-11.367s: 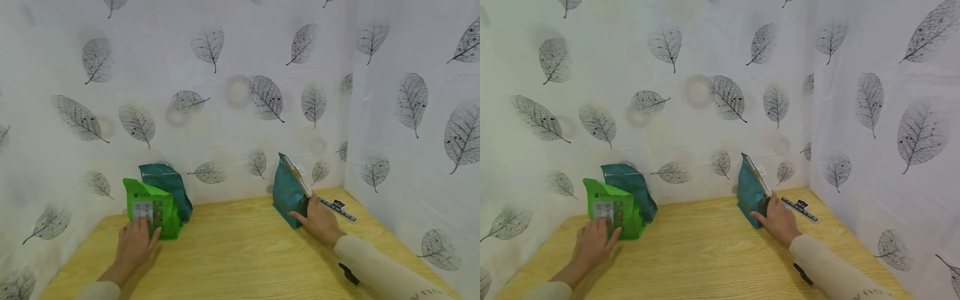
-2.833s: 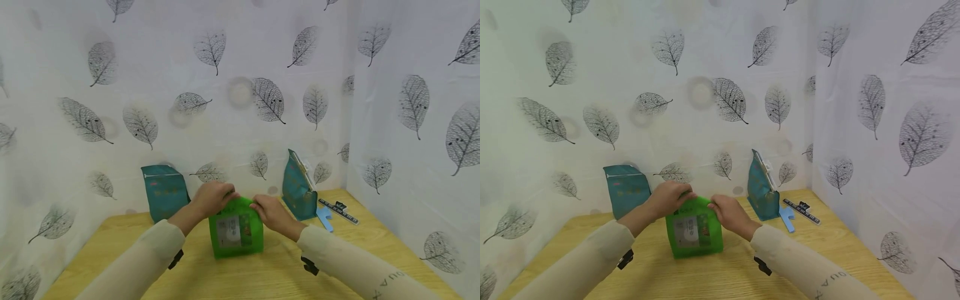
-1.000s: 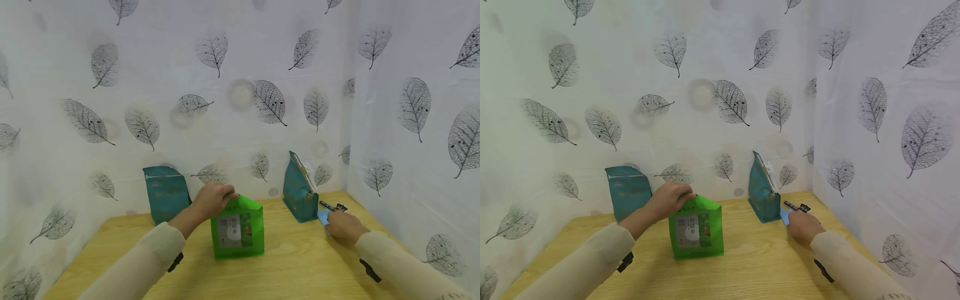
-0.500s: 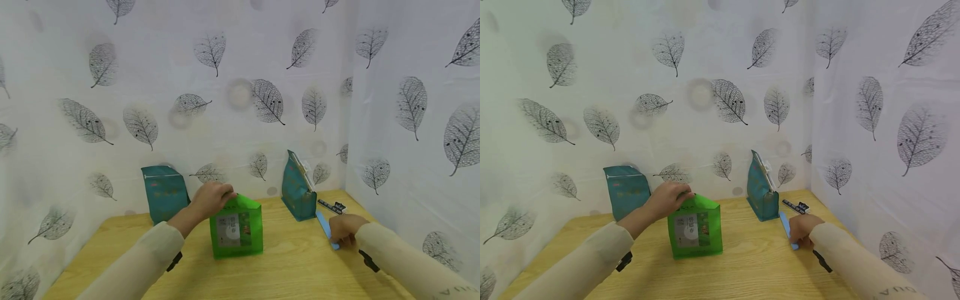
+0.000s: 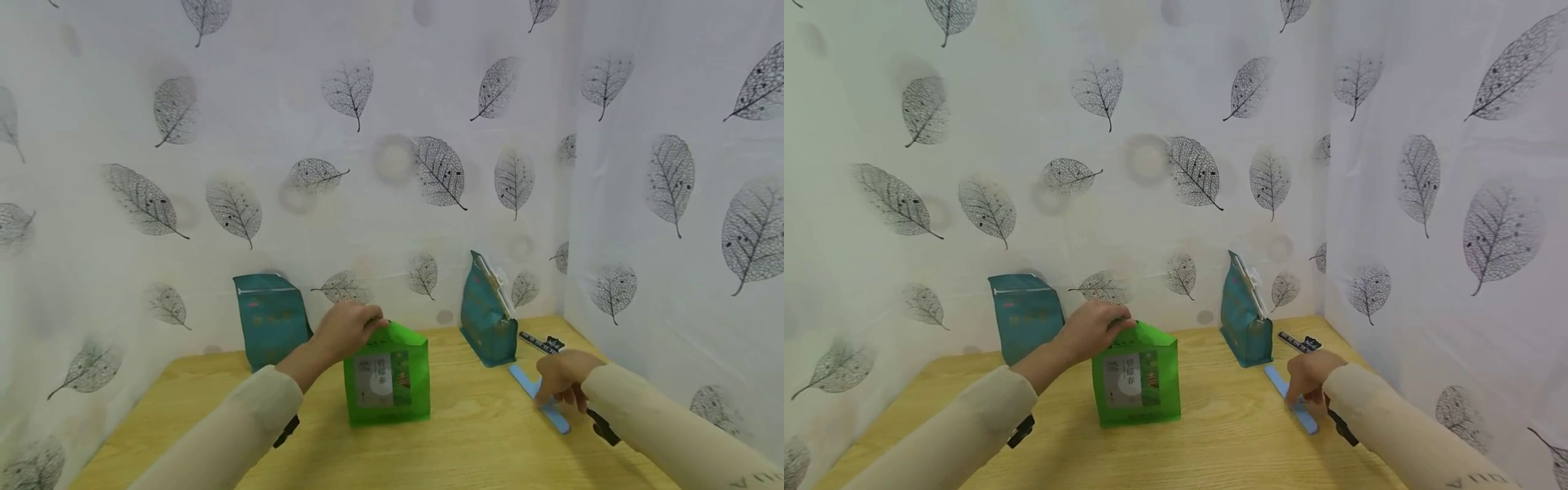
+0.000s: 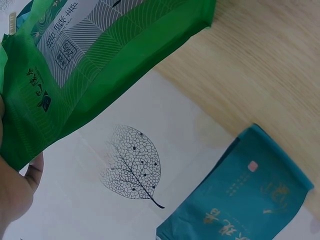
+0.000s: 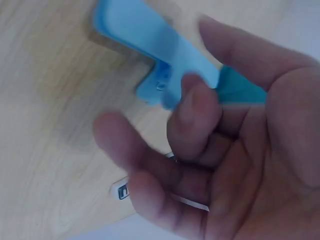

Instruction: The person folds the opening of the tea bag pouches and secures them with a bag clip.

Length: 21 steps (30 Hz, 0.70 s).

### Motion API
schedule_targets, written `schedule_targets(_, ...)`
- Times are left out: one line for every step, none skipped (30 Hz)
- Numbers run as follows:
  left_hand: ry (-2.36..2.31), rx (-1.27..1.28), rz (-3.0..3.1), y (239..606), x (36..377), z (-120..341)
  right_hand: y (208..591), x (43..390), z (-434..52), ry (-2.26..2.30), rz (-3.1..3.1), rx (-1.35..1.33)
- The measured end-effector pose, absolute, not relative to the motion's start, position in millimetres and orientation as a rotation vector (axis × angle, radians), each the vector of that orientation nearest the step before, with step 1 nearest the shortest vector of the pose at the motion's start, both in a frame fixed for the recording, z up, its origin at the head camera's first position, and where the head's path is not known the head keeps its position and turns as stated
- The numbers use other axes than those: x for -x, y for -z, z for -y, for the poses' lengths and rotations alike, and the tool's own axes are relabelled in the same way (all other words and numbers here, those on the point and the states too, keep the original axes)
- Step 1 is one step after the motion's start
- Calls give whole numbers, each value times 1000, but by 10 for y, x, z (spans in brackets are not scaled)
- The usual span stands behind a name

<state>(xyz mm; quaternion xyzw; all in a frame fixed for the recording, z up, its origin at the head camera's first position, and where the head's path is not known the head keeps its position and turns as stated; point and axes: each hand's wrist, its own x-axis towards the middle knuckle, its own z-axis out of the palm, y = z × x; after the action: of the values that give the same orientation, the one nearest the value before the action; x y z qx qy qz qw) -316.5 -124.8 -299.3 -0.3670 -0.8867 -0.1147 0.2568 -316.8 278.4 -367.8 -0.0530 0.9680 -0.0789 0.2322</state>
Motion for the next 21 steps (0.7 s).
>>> schedule_targets(312,1000,2399,3000,3166,1249,3671,3183,-2785,213,-2679,147)
schedule_targets(314,1002,2394,3006,3167,1250,3666,3197,-2782,196,-2699,153)
schedule_targets(317,1004,2388,3011,3167,1252,3666,3209,-2779,168,-2718,163)
schedule_targets(320,1007,2380,3016,3168,1255,3671,3217,-2777,142,-2731,171)
schedule_targets(319,1009,2374,3021,3169,1259,3678,3220,-2773,102,-2745,182)
schedule_targets(319,1012,2371,3022,3169,1262,3692,3223,-2772,72,-2751,191)
schedule_targets(316,1018,2367,3024,3172,1265,3707,3222,-2772,76,-2751,190)
schedule_targets(314,1022,2362,3024,3173,1266,3722,3220,-2775,88,-2752,193)
schedule_targets(310,1026,2357,3022,3174,1265,3736,3217,-2779,110,-2749,196)
schedule_targets(305,1028,2356,3019,3176,1264,3748,3215,-2784,129,-2748,205)
schedule_targets(301,1029,2358,3016,3176,1263,3759,3214,-2788,149,-2749,216)
schedule_targets(301,1027,2360,3011,3173,1260,3768,3217,-2794,175,-2750,232)
schedule_targets(301,1024,2362,3007,3171,1257,3776,3222,-2797,201,-2752,247)
schedule_targets(304,1018,2369,3002,3167,1254,3782,3228,-2798,213,-2758,263)
schedule_targets(302,1018,2370,3002,3167,1253,3788,3236,-2799,223,-2762,285)
schedule_targets(302,1014,2375,3001,3163,1252,3795,3244,-2799,235,-2769,312)
schedule_targets(303,1012,2377,2999,3160,1250,3804,3254,-2798,252,-2778,341)
schedule_targets(303,1011,2377,2998,3156,1249,3811,3266,-2796,283,-2789,373)
schedule_targets(302,1011,2377,2999,3155,1248,3820,3276,-2793,319,-2803,411)
schedule_targets(299,1014,2372,3002,3155,1248,3829,3288,-2790,358,-2818,465)
schedule_targets(298,1014,2370,3004,3156,1247,3837,3298,-2787,397,-2829,530)
